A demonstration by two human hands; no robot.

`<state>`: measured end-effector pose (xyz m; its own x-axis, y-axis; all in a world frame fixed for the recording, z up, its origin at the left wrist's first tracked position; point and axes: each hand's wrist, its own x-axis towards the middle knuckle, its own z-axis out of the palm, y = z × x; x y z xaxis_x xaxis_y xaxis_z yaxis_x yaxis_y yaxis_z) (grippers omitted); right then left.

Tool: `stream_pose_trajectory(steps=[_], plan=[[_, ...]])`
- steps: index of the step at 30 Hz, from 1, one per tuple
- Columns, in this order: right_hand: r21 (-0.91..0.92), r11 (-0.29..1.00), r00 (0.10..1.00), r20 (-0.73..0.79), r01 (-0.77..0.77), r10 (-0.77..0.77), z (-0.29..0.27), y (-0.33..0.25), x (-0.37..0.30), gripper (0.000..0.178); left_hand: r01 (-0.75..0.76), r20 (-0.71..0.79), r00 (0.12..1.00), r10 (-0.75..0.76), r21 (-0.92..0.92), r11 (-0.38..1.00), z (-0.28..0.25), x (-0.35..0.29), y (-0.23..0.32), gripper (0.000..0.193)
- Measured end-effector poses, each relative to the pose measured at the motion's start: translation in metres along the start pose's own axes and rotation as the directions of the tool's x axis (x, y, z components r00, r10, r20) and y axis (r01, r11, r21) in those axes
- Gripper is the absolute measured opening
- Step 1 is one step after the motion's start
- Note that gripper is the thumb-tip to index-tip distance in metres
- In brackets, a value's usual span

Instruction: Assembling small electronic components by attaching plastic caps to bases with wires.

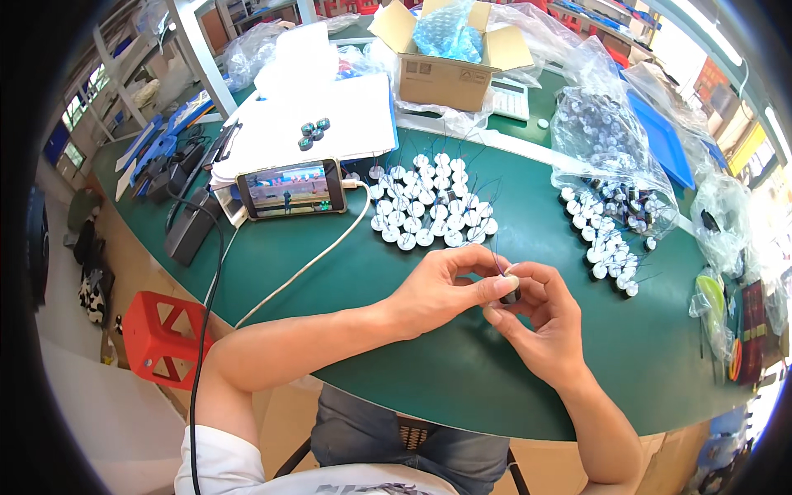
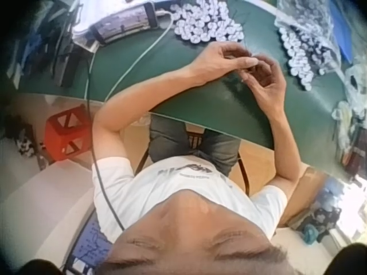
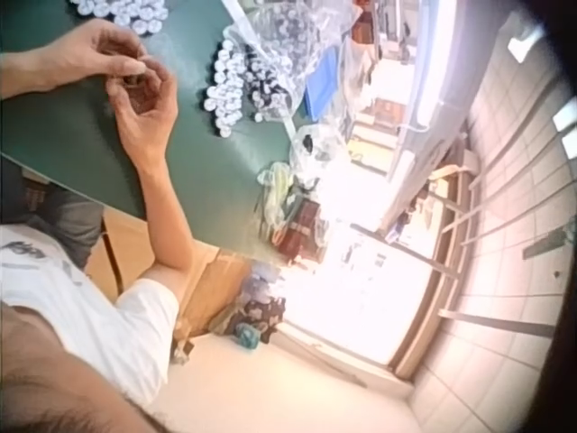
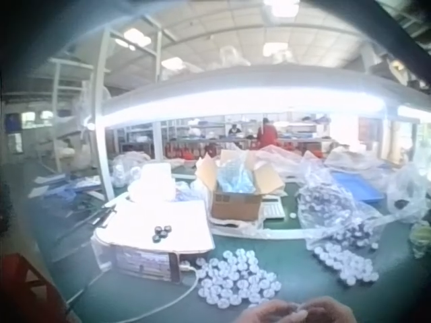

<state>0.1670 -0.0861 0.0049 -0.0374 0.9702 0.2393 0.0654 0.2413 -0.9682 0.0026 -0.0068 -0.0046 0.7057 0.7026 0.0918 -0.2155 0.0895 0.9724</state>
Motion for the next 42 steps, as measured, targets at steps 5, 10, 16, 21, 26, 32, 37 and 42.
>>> stream_pose_trajectory(steps=[5, 10, 16, 21, 26, 32, 37, 42], plan=[[-0.031, 0.999, 0.998, -0.068, -0.017, 0.015, 0.003, 0.000, 0.000, 0.036, 0.032, 0.019, 0.999, -0.031, -0.092, 0.995, 0.001, -0.003, 0.005, 0.035], [-0.107, 0.993, 0.995, -0.084, 0.041, -0.050, 0.001, 0.005, -0.003, 0.038, 0.043, 0.022, 0.999, -0.040, -0.165, 0.985, 0.002, -0.001, 0.005, 0.033], [-0.249, 0.959, 0.988, -0.038, 0.136, -0.150, 0.001, 0.006, -0.001, 0.039, 0.012, -0.009, 1.000, -0.013, -0.139, 0.990, 0.002, -0.002, 0.004, 0.032], [-0.334, 0.921, 0.971, -0.057, 0.200, -0.231, 0.002, 0.006, -0.002, 0.039, -0.016, -0.028, 0.999, 0.017, 0.034, 0.999, 0.000, -0.002, 0.005, 0.031], [-0.381, 0.893, 0.960, -0.048, 0.239, -0.277, 0.000, 0.005, -0.004, 0.037, 0.021, -0.029, 0.999, -0.020, 0.021, 1.000, 0.002, -0.005, 0.013, 0.031], [-0.352, 0.917, 0.971, -0.071, 0.189, -0.228, -0.001, 0.005, -0.004, 0.038, -0.019, -0.044, 0.999, 0.013, -0.147, 0.989, 0.005, -0.005, 0.008, 0.028], [-0.327, 0.922, 0.961, -0.113, 0.205, -0.254, 0.003, 0.003, -0.003, 0.043, -0.015, -0.052, 0.999, 0.009, -0.111, 0.994, 0.002, -0.007, 0.008, 0.027], [-0.410, 0.882, 0.945, -0.121, 0.231, -0.303, -0.003, 0.006, -0.003, 0.044, -0.013, -0.045, 0.999, 0.009, -0.107, 0.994, 0.003, -0.004, 0.008, 0.024]])
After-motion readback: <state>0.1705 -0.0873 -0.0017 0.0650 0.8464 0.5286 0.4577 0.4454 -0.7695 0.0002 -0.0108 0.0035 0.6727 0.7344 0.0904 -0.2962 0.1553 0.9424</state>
